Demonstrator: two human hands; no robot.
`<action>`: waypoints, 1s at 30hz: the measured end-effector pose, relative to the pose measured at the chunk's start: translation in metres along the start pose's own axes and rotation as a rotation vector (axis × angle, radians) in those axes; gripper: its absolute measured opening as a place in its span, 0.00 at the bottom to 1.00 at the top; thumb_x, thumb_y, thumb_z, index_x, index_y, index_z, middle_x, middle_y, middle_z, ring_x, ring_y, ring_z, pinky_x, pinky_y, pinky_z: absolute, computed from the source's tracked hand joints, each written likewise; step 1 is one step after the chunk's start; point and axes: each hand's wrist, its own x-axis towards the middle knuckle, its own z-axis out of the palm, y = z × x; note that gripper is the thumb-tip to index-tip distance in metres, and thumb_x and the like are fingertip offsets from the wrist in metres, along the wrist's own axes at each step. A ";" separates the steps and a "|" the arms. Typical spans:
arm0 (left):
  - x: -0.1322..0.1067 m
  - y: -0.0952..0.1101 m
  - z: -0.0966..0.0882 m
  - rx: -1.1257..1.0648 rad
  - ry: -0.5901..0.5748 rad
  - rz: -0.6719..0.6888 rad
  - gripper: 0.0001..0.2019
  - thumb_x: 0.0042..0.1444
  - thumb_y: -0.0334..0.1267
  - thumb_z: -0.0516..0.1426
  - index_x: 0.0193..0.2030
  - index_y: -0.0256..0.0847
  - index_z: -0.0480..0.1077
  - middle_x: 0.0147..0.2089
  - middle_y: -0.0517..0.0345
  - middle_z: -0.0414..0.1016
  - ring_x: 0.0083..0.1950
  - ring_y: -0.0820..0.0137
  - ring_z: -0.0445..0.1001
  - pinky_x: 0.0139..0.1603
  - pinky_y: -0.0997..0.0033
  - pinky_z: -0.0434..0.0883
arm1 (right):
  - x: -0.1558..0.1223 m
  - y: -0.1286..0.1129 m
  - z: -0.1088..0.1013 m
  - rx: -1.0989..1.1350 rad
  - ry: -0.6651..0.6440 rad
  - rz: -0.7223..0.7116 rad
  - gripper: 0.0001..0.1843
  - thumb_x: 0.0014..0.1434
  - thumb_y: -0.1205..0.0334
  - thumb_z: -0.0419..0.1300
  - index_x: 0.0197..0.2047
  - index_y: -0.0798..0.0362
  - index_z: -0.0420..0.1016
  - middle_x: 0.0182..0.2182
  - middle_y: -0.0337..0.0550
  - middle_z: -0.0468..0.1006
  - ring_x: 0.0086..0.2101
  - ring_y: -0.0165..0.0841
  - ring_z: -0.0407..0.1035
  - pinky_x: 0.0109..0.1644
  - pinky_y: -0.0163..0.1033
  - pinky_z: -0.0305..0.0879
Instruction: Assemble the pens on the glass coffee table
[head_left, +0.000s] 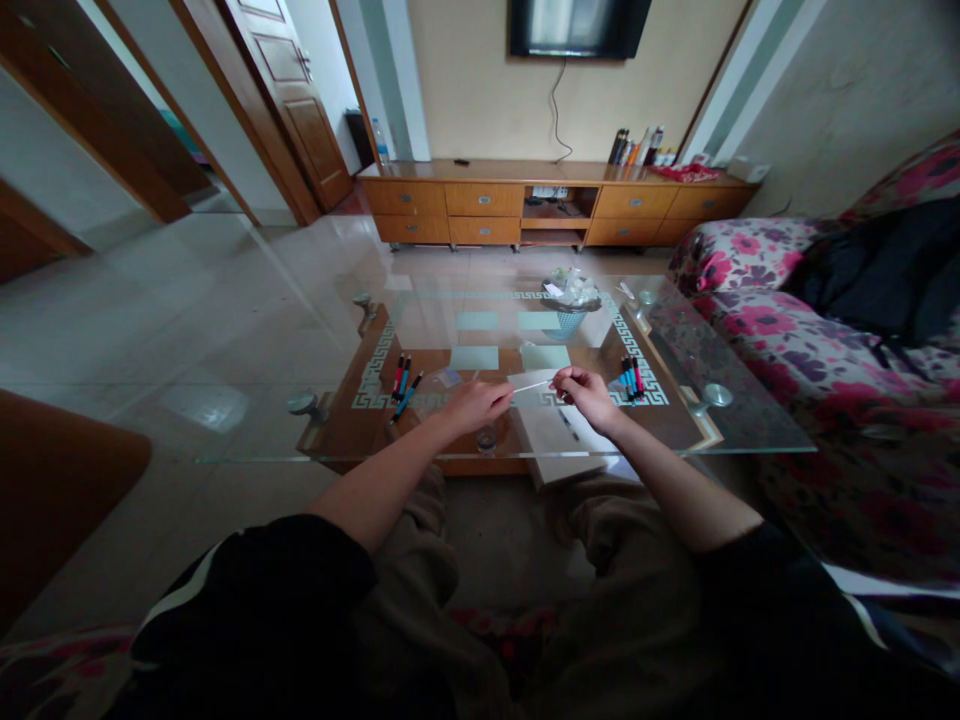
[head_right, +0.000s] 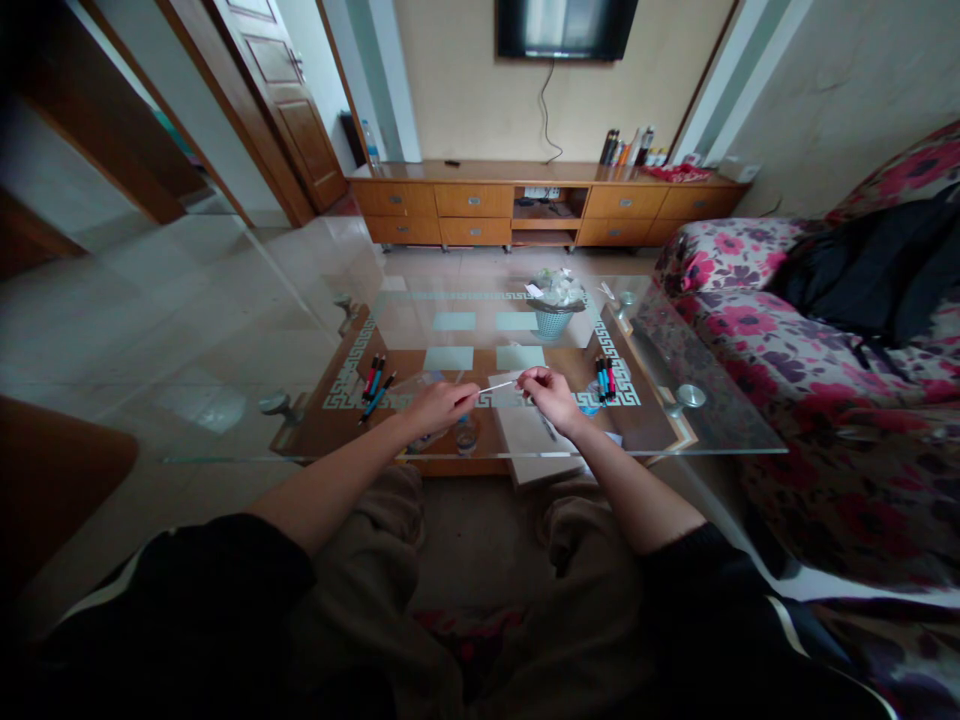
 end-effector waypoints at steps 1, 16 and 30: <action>0.000 0.000 0.000 0.008 0.002 -0.010 0.16 0.73 0.43 0.47 0.44 0.44 0.75 0.37 0.57 0.80 0.36 0.70 0.76 0.38 0.73 0.65 | 0.001 0.001 -0.003 -0.022 0.043 -0.005 0.15 0.55 0.49 0.63 0.33 0.53 0.75 0.30 0.42 0.78 0.27 0.31 0.67 0.32 0.38 0.64; -0.002 -0.001 0.001 0.055 0.025 -0.087 0.17 0.72 0.45 0.47 0.44 0.46 0.76 0.36 0.55 0.81 0.34 0.68 0.76 0.37 0.71 0.67 | -0.008 -0.002 -0.022 -1.256 -0.079 -0.324 0.11 0.63 0.54 0.60 0.42 0.50 0.80 0.64 0.56 0.63 0.58 0.59 0.56 0.56 0.64 0.59; -0.001 -0.001 0.002 0.029 0.009 -0.100 0.17 0.72 0.46 0.46 0.46 0.45 0.76 0.35 0.55 0.81 0.35 0.67 0.77 0.37 0.71 0.66 | -0.004 0.004 -0.019 -1.193 0.027 -0.327 0.17 0.65 0.56 0.57 0.54 0.50 0.77 0.61 0.58 0.67 0.56 0.57 0.59 0.56 0.61 0.59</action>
